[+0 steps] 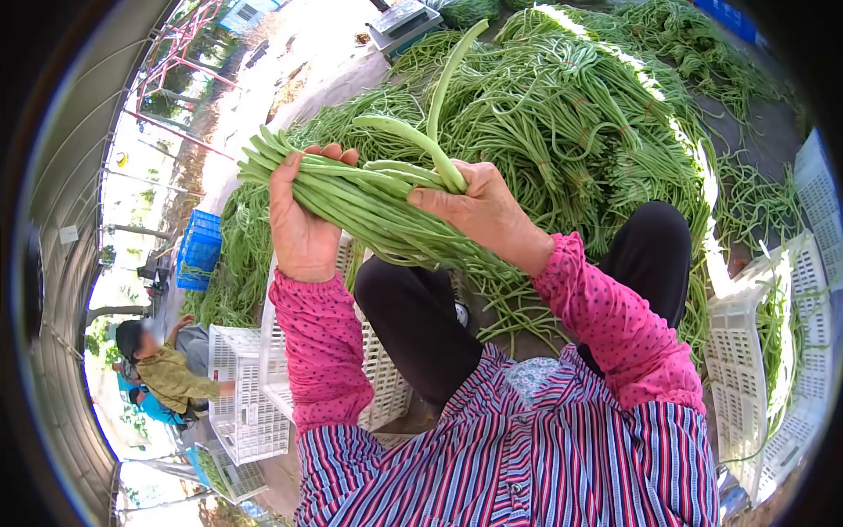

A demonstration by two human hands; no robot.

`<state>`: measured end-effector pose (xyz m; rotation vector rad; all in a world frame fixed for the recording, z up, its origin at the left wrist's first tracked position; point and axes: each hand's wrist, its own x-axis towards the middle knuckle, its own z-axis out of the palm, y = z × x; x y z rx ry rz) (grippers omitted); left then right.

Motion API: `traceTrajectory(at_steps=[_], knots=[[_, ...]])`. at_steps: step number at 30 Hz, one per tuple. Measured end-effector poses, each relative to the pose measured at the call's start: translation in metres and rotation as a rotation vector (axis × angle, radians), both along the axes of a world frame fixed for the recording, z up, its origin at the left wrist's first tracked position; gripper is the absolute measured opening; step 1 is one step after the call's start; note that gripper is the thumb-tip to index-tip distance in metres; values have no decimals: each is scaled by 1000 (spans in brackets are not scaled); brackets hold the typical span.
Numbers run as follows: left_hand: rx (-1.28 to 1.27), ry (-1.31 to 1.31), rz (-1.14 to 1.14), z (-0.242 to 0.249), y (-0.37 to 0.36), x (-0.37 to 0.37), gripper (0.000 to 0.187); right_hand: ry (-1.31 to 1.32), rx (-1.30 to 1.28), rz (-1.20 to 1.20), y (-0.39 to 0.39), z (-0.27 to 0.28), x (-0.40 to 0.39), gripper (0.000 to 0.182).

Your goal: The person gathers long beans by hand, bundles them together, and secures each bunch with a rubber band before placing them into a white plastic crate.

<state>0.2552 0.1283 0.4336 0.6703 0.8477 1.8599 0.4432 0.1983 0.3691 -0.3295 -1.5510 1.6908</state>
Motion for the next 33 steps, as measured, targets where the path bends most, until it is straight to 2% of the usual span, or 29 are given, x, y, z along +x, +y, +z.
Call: traceTrajectory(at_steps=[4,7,10,11,13,15,17,18,19,21,22,27,29,30,31,33], knots=[[-90,-70,127,-1,5,0,20,-108,-191,51,3,0,1,14],[-171,-41,238,8,5,2,20,-182,-259,112,10,-1,0,22],[-110,-81,12,26,-3,1,28,-147,-299,36,19,-7,-5,26],[-111,-79,14,27,-2,2,28,-145,-300,38,22,-8,-5,26],[-115,105,1,29,1,3,33,-199,-234,-31,30,-12,-2,27],[-120,168,-37,29,3,1,32,-228,-290,-107,39,-24,-2,26],[-67,496,137,35,6,16,23,-91,-305,-276,43,-34,-2,23],[-37,518,127,36,8,17,31,-120,-296,-236,41,-31,2,22],[-39,521,123,36,10,18,31,-117,-299,-239,37,-29,3,22],[5,711,211,34,18,18,36,-32,-322,-135,24,-21,2,19],[44,687,250,34,25,20,38,7,-310,-79,19,-14,3,27],[11,486,283,39,42,35,37,149,-54,-71,2,2,-12,27],[-76,349,209,39,44,33,38,14,-125,69,10,9,-5,23],[-106,406,90,39,40,26,36,71,-245,108,14,10,-3,18],[-105,408,88,38,40,22,36,74,-244,105,19,8,-2,18],[-251,177,10,38,43,19,32,-38,-327,112,31,0,-2,17]])
